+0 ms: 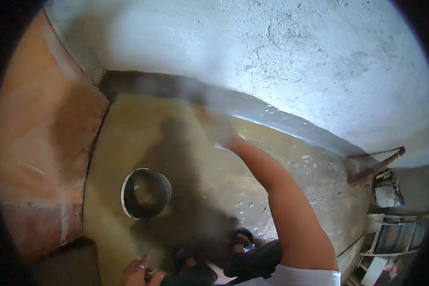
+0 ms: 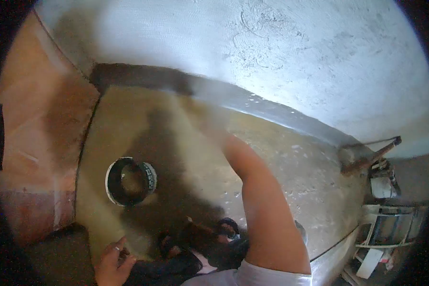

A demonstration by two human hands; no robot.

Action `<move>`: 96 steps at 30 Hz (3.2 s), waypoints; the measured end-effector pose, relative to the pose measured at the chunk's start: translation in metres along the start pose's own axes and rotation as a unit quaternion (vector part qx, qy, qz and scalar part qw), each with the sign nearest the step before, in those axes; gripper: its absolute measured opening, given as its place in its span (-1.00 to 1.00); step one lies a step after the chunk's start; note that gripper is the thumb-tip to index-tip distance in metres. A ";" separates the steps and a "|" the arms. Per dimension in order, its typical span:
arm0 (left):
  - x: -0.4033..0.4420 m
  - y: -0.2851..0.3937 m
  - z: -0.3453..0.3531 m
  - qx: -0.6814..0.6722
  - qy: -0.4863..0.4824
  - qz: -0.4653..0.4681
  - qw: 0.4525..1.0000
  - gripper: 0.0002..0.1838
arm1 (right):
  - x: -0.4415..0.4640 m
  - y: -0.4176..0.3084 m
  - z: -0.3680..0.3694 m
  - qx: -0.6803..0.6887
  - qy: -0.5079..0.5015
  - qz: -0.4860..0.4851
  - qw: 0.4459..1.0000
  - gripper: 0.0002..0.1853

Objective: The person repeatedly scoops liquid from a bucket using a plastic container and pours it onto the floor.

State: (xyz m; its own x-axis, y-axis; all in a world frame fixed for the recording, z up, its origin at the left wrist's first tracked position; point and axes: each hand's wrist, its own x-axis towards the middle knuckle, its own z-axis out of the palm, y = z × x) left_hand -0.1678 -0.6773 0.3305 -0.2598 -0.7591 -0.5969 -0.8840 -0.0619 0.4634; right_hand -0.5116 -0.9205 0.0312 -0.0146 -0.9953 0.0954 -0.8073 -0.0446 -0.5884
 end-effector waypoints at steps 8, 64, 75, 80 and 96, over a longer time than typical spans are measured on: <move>-0.023 -0.009 0.007 -0.005 -0.022 -0.053 0.998 -0.62 | 0.021 0.005 0.016 -0.148 -0.139 -0.082 0.976 -0.74; 0.046 0.012 0.022 -0.017 -0.046 0.027 0.998 -0.65 | -0.341 0.276 -0.183 -0.393 -0.213 0.486 0.751 -0.81; 0.051 0.019 0.015 0.015 -0.104 -0.035 0.994 -0.59 | -0.244 0.268 -0.104 -0.422 -0.309 0.156 0.838 -0.84; 0.027 0.014 0.008 0.017 -0.054 -0.011 0.998 -0.53 | -0.166 0.232 -0.021 -0.354 -0.235 0.058 0.903 -0.84; -0.009 -0.006 0.006 -0.003 -0.060 0.025 0.998 -0.57 | -0.053 -0.067 -0.063 -0.003 -0.074 -0.132 0.989 -0.81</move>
State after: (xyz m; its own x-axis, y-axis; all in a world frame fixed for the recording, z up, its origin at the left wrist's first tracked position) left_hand -0.1621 -0.6662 0.3293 -0.3482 -0.6785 -0.6468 -0.8668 -0.0296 0.4977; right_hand -0.4940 -0.8597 0.1155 0.2824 -0.9510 0.1262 -0.7751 -0.3037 -0.5541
